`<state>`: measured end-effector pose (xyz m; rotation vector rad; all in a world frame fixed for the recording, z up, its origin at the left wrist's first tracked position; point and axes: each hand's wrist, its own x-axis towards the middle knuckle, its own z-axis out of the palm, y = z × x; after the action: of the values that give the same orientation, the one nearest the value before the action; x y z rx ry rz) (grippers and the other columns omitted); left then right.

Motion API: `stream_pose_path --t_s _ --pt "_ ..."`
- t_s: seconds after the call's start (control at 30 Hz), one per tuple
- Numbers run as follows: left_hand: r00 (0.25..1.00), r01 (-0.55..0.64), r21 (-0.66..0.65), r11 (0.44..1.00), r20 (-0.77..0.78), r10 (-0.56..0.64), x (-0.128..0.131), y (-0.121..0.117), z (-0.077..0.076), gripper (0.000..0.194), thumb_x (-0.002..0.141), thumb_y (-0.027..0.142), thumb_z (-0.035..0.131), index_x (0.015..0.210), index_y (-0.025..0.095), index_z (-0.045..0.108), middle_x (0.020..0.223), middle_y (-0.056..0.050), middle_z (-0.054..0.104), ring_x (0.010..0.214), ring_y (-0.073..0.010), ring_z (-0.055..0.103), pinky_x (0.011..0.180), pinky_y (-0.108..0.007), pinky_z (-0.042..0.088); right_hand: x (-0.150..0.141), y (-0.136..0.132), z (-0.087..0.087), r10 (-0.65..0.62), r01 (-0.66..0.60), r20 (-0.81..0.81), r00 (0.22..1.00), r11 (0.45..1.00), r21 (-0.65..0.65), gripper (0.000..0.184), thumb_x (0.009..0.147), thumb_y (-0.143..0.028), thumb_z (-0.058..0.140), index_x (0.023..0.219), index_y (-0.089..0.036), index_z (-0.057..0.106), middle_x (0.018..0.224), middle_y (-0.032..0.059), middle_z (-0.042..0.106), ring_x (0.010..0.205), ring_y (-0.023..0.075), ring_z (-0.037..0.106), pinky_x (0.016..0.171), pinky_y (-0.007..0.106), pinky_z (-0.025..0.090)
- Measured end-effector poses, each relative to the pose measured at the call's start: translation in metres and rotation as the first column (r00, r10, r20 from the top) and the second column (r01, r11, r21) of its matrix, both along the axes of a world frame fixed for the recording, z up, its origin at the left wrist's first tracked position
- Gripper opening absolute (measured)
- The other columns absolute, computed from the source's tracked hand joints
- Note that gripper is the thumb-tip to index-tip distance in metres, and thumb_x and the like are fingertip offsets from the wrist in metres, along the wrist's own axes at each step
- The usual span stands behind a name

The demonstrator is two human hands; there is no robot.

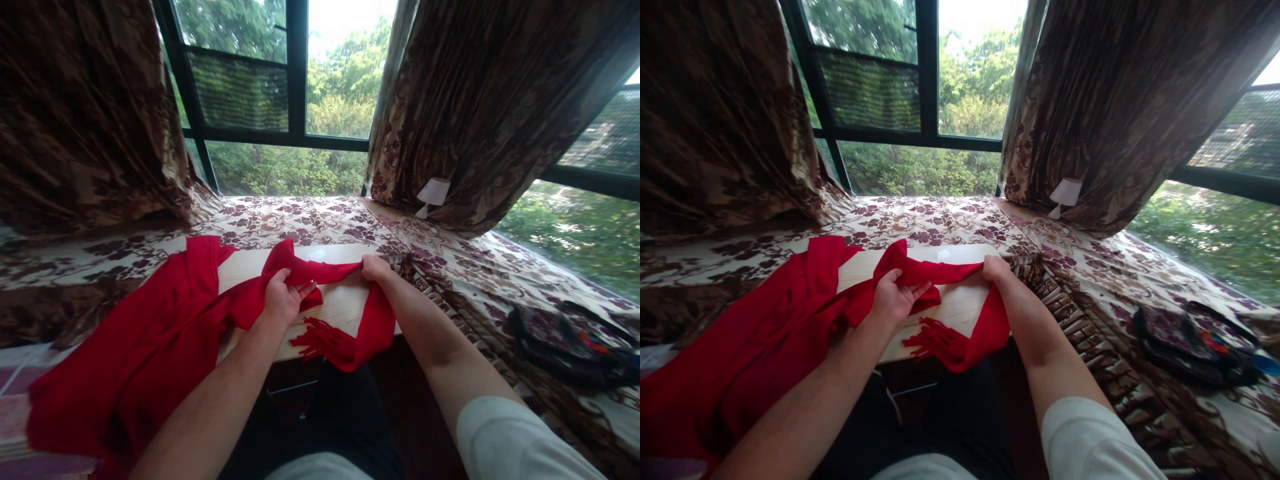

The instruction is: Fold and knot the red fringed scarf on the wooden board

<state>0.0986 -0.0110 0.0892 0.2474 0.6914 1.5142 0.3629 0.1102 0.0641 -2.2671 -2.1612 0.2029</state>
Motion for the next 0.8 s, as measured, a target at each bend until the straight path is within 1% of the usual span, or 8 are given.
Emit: stream_pose_path --t_s 0.07,0.17,0.27,0.33,0.47,0.67,0.73,0.8 --pt "1.000 -0.023 -0.003 1.000 0.004 0.023 -0.002 0.002 0.000 0.013 0.083 0.015 0.049 0.087 0.017 0.061 0.076 -0.004 0.071 0.071 -0.0222 0.070 0.078 -0.048 0.059 0.010 0.006 0.006 -0.017 0.017 -0.014 1.000 1.000 -0.001 0.034 0.081 -0.020 0.063 0.113 -0.011 0.069 0.112 0.0210 0.069 0.108 0.0305 0.065 0.085 0.032 0.048" --pt "0.997 -0.078 -0.031 0.996 -0.003 0.078 -0.005 0.005 0.000 0.008 0.084 0.015 0.050 0.082 0.019 0.058 0.072 -0.003 0.069 0.069 -0.0202 0.069 0.073 -0.041 0.059 0.023 0.013 0.024 -0.113 0.121 -0.066 0.991 0.984 0.132 0.038 0.084 -0.020 0.057 0.119 -0.008 0.064 0.115 0.0233 0.067 0.108 0.0304 0.064 0.084 0.031 0.047" --pt "0.991 -0.129 -0.059 0.990 -0.051 0.126 -0.008 0.007 0.000 0.009 0.085 0.017 0.050 0.085 0.018 0.059 0.070 -0.002 0.068 0.059 -0.0166 0.066 0.057 -0.029 0.055 0.036 0.016 0.043 -0.237 0.307 -0.239 0.942 0.894 0.327 0.040 0.086 -0.022 0.053 0.124 -0.009 0.058 0.114 0.0216 0.067 0.104 0.0292 0.064 0.081 0.031 0.047" --pt "0.988 -0.141 -0.077 0.987 -0.077 0.135 -0.009 0.007 0.001 0.010 0.087 0.019 0.050 0.086 0.017 0.060 0.066 -0.002 0.066 0.052 -0.0151 0.063 0.048 -0.024 0.048 0.043 0.018 0.054 -0.247 0.376 -0.330 0.911 0.825 0.422 0.037 0.088 -0.024 0.051 0.122 -0.010 0.057 0.112 0.0199 0.067 0.102 0.0283 0.063 0.082 0.030 0.047" --pt "0.990 -0.136 -0.073 0.988 -0.046 0.133 -0.010 0.007 0.001 0.014 0.090 0.020 0.048 0.089 0.015 0.061 0.069 -0.004 0.068 0.061 -0.0186 0.069 0.046 -0.022 0.047 0.051 0.020 0.066 -0.116 0.365 -0.404 0.907 0.693 0.621 0.031 0.088 -0.025 0.050 0.116 -0.012 0.054 0.110 0.0179 0.066 0.104 0.0289 0.061 0.090 0.036 0.047" --pt "0.964 -0.241 0.042 0.970 0.122 0.235 -0.012 0.016 -0.001 0.019 0.092 0.017 0.045 0.094 0.013 0.063 0.080 -0.006 0.071 0.080 -0.0208 0.072 0.079 -0.040 0.060 0.057 0.021 0.063 0.187 0.241 -0.374 0.908 0.495 0.835 0.019 0.078 -0.016 0.055 0.098 -0.016 0.053 0.141 0.0212 0.048 0.138 0.0272 0.040 0.113 0.043 0.034" --pt "0.953 -0.270 0.064 0.961 0.162 0.257 -0.013 0.018 -0.001 0.019 0.091 0.017 0.045 0.094 0.014 0.064 0.081 -0.005 0.071 0.080 -0.0191 0.071 0.081 -0.039 0.060 0.060 0.018 0.059 0.248 0.175 -0.321 0.914 0.475 0.863 0.021 0.076 -0.018 0.060 0.096 -0.017 0.054 0.150 0.0209 0.040 0.144 0.0272 0.031 0.117 0.043 0.030" --pt "0.948 -0.277 0.071 0.958 0.184 0.260 -0.015 0.021 -0.001 0.020 0.091 0.017 0.045 0.094 0.015 0.065 0.081 -0.005 0.072 0.079 -0.0184 0.070 0.078 -0.036 0.060 0.062 0.013 0.053 0.231 0.118 -0.272 0.934 0.520 0.846 0.025 0.073 -0.018 0.062 0.097 -0.015 0.057 0.149 0.0205 0.040 0.143 0.0274 0.032 0.117 0.042 0.030"
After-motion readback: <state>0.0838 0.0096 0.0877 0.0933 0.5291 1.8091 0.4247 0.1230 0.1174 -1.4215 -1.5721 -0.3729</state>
